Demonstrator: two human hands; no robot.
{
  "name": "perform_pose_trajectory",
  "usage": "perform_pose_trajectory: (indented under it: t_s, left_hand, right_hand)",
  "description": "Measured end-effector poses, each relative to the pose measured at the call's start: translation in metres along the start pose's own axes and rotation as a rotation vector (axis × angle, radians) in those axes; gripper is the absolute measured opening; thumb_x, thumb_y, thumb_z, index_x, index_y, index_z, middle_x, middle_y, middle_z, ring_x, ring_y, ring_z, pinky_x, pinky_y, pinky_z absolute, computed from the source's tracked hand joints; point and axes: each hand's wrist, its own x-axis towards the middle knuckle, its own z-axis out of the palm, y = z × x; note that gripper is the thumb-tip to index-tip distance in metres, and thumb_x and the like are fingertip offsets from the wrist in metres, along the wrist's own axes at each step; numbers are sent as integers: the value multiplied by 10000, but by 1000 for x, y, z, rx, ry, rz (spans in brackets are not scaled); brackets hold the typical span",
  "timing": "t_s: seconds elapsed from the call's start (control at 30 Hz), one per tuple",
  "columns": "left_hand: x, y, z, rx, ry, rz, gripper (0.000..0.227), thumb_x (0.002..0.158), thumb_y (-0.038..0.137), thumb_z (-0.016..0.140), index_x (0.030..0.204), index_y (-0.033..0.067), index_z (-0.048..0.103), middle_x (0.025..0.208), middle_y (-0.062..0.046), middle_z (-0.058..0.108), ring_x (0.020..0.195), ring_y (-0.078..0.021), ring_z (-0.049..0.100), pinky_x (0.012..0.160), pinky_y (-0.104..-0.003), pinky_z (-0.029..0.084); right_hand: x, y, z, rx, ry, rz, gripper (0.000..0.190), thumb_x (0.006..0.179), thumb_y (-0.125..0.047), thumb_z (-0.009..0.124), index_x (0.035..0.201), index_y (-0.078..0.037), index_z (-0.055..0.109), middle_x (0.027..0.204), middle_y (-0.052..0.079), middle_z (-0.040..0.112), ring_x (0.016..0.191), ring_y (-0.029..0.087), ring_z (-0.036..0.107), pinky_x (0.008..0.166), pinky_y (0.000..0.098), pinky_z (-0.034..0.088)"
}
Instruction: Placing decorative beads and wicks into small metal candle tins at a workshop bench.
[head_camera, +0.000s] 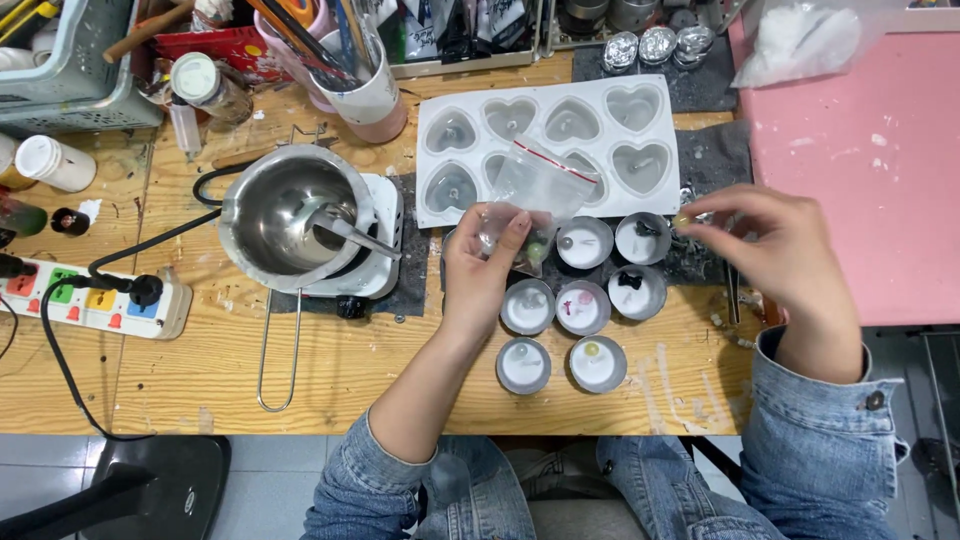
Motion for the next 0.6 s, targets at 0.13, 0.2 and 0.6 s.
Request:
perform_pose_trajectory:
  t_s: [0.13,0.2,0.6]
  left_hand:
    - [0,-4,2,14,-39,18,151,1037,180,670,1075,38,632,1073,-86,776,1007,-112,691,926,-272,554]
    - [0,-3,2,-16,-54,22,153,1028,169,683,1069,32,630,1069,-92,777,1017,-120,704,954,-275,556]
    - [-3,-1,1,-12,-77,18,183,1016,186,704,1073,30,629,1078,-94,771,1031,-121,699,946,-271,556]
  right_hand:
    - [5,3,21,-115,-81,-142,173,870,-113,812,1041,-102,790,1064,17,755,843,145,716,670,280,554]
    - [7,1,32,-261,-104,-407,165,827,-112,795,991,-91,793,1006,53,712,925,237,687,789,355,551]
    - [8,-13,46,-390,-132,-265,175,804,-208,832,968,-147,826,809,78,625,701,272,636,606,417,499]
